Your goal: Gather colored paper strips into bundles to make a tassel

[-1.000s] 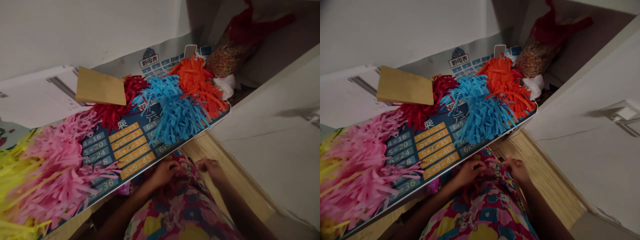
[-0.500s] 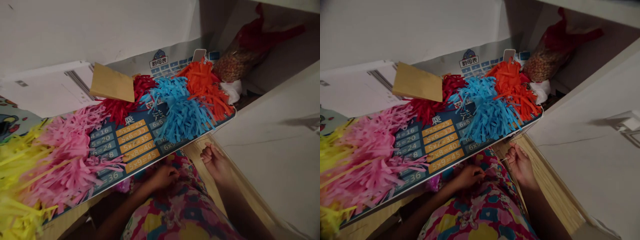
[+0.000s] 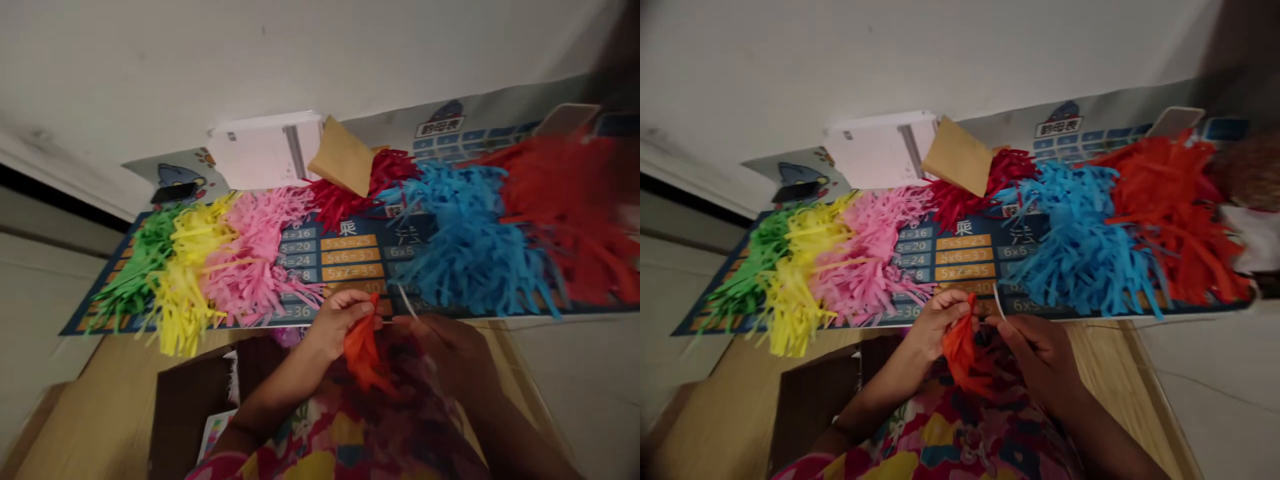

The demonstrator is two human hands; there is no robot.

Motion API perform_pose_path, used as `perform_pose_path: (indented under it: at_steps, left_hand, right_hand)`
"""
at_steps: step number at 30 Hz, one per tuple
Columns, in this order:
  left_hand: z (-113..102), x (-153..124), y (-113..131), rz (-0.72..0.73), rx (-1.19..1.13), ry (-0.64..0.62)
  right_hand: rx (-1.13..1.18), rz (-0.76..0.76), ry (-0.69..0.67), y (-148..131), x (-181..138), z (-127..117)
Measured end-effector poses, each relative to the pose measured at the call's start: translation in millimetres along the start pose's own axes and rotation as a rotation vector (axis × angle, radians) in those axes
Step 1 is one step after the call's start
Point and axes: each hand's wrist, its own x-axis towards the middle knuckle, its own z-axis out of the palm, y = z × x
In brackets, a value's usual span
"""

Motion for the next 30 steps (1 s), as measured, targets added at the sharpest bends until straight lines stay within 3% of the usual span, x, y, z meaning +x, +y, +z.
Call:
perform_pose_path:
  at_steps: [4, 10, 18, 23, 30]
  left_hand:
    - [-7.9, -2.1, 2.4, 0.007, -0.101, 0.02]
    - [-11.8, -2.7, 6.6, -0.011, -0.133, -0.01]
    - [-15.1, -1.4, 3.4, -0.025, -0.115, -0.036]
    - [-15.9, 0.4, 3.7, -0.001, -0.086, -0.089]
    - [-19.1, 2.1, 0.8, -0.002, -0.044, -0.058]
  right_hand:
    - [-0.066, -0.128, -0.121, -3.3, 8.7, 18.4]
    - [-0.094, -0.193, -0.2, -3.1, 12.3, 22.5]
    - [-0.048, -0.037, -0.093, 2.1, 10.9, 21.0]
    - [-0.033, -0.026, -0.051, 5.8, 10.4, 18.7]
    - [-0.022, -0.036, -0.026, 7.2, 11.3, 18.9]
